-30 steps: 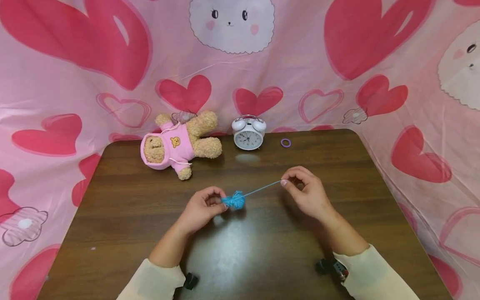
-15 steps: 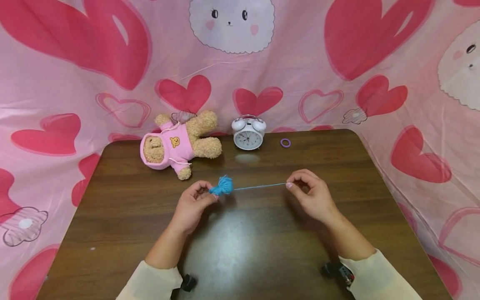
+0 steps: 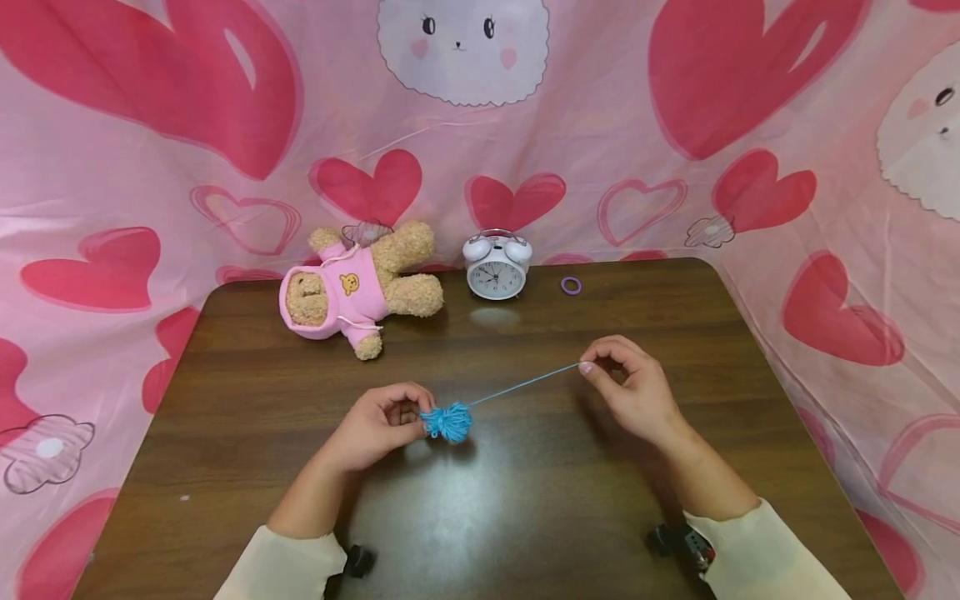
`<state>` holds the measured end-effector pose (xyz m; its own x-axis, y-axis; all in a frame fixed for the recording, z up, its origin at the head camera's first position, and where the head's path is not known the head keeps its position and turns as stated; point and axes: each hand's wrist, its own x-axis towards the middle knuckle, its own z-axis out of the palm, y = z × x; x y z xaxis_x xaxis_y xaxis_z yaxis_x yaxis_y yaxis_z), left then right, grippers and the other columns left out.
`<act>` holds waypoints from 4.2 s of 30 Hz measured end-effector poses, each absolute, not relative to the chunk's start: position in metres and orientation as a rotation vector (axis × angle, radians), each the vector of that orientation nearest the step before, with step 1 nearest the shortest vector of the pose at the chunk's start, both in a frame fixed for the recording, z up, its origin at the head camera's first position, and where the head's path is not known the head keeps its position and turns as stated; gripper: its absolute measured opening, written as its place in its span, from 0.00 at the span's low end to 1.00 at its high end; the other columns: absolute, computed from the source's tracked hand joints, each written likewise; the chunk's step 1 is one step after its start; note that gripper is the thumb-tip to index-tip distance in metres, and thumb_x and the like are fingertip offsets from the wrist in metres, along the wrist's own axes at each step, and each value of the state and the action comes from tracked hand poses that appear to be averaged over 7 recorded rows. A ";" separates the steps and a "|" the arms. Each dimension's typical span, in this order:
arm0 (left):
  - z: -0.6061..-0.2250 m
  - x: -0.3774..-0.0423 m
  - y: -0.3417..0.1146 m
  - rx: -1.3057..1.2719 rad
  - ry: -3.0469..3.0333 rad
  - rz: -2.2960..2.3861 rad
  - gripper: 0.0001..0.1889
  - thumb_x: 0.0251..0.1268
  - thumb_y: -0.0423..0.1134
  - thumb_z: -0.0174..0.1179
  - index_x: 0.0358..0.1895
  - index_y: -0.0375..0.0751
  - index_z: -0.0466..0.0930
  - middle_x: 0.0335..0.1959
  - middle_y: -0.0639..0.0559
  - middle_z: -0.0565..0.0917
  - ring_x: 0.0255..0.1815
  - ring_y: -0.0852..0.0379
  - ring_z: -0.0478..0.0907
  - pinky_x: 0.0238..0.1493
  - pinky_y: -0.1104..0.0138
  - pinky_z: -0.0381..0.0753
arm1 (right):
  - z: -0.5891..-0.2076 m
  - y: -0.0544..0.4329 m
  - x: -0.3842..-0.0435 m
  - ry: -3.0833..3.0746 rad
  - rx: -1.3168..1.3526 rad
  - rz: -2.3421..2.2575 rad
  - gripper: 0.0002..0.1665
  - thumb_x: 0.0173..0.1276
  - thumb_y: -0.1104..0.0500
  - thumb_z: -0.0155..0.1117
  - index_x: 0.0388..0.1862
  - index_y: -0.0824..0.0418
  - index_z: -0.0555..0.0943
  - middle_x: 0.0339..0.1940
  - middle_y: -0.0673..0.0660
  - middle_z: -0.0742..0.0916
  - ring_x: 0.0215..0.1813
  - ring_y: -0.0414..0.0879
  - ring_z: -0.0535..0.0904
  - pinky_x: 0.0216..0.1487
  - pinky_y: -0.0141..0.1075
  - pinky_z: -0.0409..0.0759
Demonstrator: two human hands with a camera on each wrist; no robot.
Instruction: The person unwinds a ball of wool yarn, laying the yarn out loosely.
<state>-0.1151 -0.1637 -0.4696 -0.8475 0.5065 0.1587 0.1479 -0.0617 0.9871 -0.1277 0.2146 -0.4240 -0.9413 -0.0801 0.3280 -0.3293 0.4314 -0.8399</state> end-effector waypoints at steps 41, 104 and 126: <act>-0.462 -0.107 -0.192 0.221 2.413 1.888 0.10 0.64 0.25 0.69 0.47 0.31 0.82 0.39 0.40 0.85 0.39 0.56 0.84 0.40 0.69 0.85 | -0.433 0.254 -0.127 -2.420 0.287 1.494 0.05 0.69 0.72 0.69 0.40 0.66 0.84 0.40 0.53 0.84 0.44 0.38 0.77 0.46 0.24 0.75; -0.459 -0.101 -0.233 0.144 2.245 2.263 0.10 0.68 0.19 0.61 0.45 0.35 0.79 0.44 0.51 0.81 0.42 0.61 0.82 0.44 0.73 0.85 | -0.428 0.304 -0.117 -2.349 0.018 1.457 0.06 0.70 0.72 0.68 0.44 0.72 0.83 0.40 0.40 0.84 0.43 0.36 0.78 0.43 0.22 0.75; -0.456 -0.102 -0.248 0.359 2.678 1.631 0.09 0.64 0.23 0.67 0.43 0.37 0.82 0.42 0.46 0.83 0.40 0.59 0.80 0.40 0.73 0.82 | -0.428 0.320 -0.113 -2.249 -0.101 1.546 0.08 0.70 0.73 0.67 0.46 0.76 0.80 0.38 0.43 0.85 0.41 0.36 0.79 0.42 0.22 0.76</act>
